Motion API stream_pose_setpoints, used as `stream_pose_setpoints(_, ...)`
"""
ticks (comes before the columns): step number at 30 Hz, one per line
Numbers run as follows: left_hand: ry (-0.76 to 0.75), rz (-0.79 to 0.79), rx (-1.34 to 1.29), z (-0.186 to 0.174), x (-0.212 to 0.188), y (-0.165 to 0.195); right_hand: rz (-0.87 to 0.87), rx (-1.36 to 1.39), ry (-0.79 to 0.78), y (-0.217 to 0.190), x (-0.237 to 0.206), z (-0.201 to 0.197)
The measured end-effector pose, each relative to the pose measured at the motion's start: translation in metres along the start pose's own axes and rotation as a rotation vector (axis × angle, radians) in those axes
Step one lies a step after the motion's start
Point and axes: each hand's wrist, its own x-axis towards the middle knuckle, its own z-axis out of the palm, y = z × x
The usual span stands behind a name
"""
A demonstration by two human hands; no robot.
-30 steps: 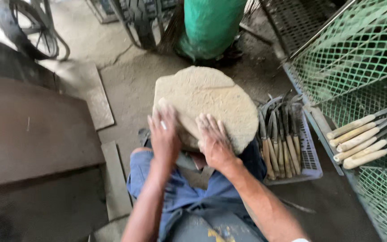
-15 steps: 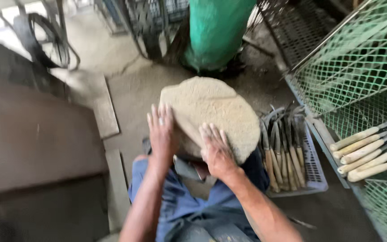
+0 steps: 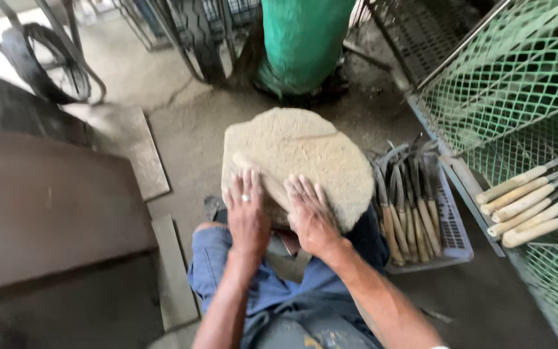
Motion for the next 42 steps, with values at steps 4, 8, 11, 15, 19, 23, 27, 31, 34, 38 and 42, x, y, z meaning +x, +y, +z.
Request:
stream_pose_setpoints(4, 0.015, -0.069, -0.007, 0.002, 0.003, 0.001, 0.019, -0.017, -0.039, 0.003, 0.0, 0.001)
stream_pose_setpoints(8, 0.005, -0.042, -0.035, 0.001, 0.024, -0.009, 0.03, -0.067, -0.026, 0.0, 0.0, 0.001)
stream_pose_setpoints(11, -0.045, -0.021, 0.007, -0.003, 0.037, -0.006, 0.08, -0.135, 0.004, -0.007, -0.002, -0.002)
stream_pose_setpoints(15, -0.005, -0.026, 0.008, 0.002, 0.029, 0.006, 0.017, -0.139, 0.006, -0.011, 0.003, -0.011)
stream_pose_setpoints(19, -0.023, 0.05, 0.007, 0.003, 0.016, 0.012, 0.033, -0.082, -0.022, -0.009, 0.012, -0.013)
stream_pose_setpoints(23, -0.041, 0.005, -0.059, 0.005, 0.016, 0.001, 0.024, -0.032, -0.023, -0.006, 0.007, -0.008)
stream_pose_setpoints(27, 0.015, -0.026, -0.016, 0.011, 0.018, -0.003, -0.018, -0.007, 0.014, -0.001, 0.004, -0.006)
stream_pose_setpoints(31, 0.035, -0.024, 0.017, 0.013, 0.018, 0.001, 0.013, -0.013, 0.019, 0.0, 0.007, -0.01)
stream_pose_setpoints(34, -0.006, -0.054, -0.045, 0.01, 0.02, -0.001, 0.017, 0.008, -0.017, -0.005, 0.005, -0.012)
stream_pose_setpoints(38, 0.008, -0.072, -0.062, 0.007, 0.023, -0.007, -0.008, -0.002, -0.007, -0.006, 0.004, -0.012)
stream_pose_setpoints(42, 0.008, -0.014, -0.057, 0.01, 0.022, -0.004, -0.005, -0.031, 0.011, -0.002, 0.008, -0.012)
